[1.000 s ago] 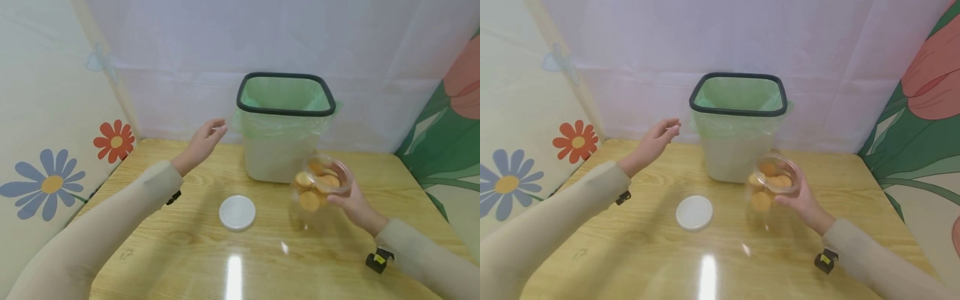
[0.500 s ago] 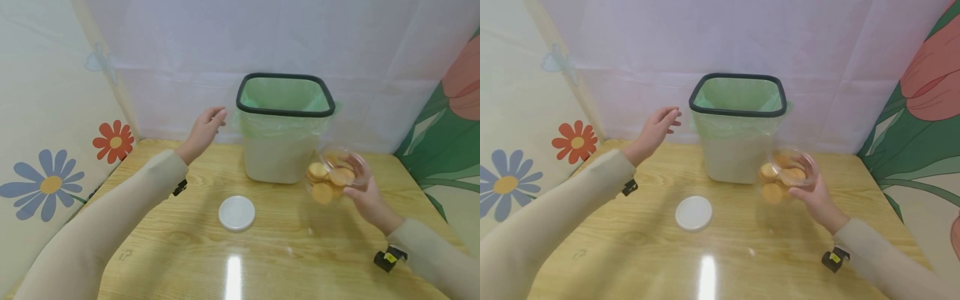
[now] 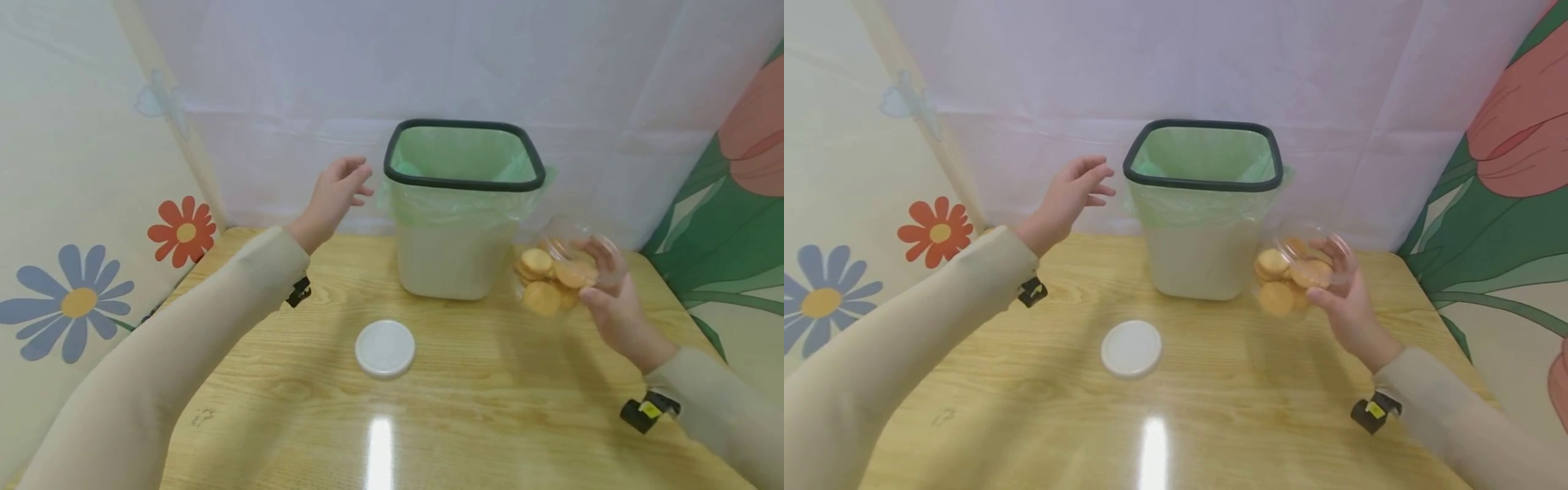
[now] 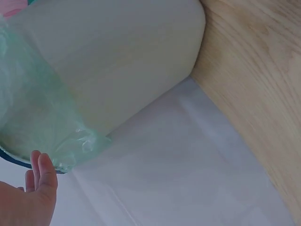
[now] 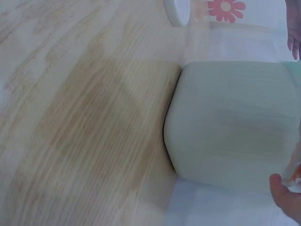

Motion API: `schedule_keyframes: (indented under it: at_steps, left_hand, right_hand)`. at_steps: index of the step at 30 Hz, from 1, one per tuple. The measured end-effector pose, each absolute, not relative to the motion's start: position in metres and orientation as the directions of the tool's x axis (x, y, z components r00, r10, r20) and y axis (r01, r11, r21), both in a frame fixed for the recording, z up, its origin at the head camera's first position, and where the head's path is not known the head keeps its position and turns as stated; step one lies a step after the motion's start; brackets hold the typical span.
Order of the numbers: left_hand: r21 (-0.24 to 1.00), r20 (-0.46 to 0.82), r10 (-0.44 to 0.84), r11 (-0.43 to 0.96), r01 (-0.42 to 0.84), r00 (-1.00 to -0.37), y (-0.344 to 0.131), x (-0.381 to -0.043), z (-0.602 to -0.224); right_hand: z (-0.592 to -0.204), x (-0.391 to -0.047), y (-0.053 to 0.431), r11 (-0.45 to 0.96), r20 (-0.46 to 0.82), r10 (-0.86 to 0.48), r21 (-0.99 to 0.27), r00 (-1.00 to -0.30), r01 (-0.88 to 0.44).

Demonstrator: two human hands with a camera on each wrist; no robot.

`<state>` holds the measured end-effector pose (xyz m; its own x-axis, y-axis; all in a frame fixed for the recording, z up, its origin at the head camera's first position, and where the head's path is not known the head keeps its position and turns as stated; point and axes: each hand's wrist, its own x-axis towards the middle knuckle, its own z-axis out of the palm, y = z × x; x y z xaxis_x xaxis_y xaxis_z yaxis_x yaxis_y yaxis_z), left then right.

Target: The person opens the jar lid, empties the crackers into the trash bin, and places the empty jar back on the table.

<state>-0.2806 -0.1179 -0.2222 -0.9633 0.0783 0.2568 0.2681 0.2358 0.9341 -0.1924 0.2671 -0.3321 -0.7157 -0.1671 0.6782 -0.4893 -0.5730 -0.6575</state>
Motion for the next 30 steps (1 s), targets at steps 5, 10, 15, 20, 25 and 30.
schedule_keyframes:
  at_steps: [5,10,15,20,25,30]
  left_hand:
    - [0.956,0.23,0.064,0.173,0.238,-0.971,-0.116,-0.287,-0.214]
    - [0.965,0.186,0.074,0.171,0.196,-0.98,-0.115,-0.291,-0.207]
    - [0.97,0.141,0.084,0.19,0.155,-0.986,-0.111,-0.293,-0.201]
    - [0.98,0.088,0.07,0.174,0.099,-0.994,-0.104,-0.297,-0.195]
    - [0.984,0.05,0.078,0.165,0.062,-0.996,-0.1,-0.3,-0.192]
    - [0.987,0.017,0.073,0.156,0.028,-0.997,-0.097,-0.304,-0.187]
  right_hand:
    - [-0.327,-0.195,0.273,-0.591,0.687,-0.157,-0.641,-0.709,-0.49]
    - [-0.323,-0.199,0.279,-0.608,0.677,-0.142,-0.636,-0.723,-0.476]
    - [-0.317,-0.199,0.285,-0.59,0.669,-0.118,-0.642,-0.734,-0.49]
    - [-0.309,-0.199,0.29,-0.612,0.642,-0.1,-0.642,-0.76,-0.462]
    - [-0.3,-0.2,0.296,-0.624,0.6,-0.061,-0.647,-0.797,-0.439]
    - [-0.289,-0.203,0.3,-0.652,0.59,-0.037,-0.626,-0.807,-0.428]
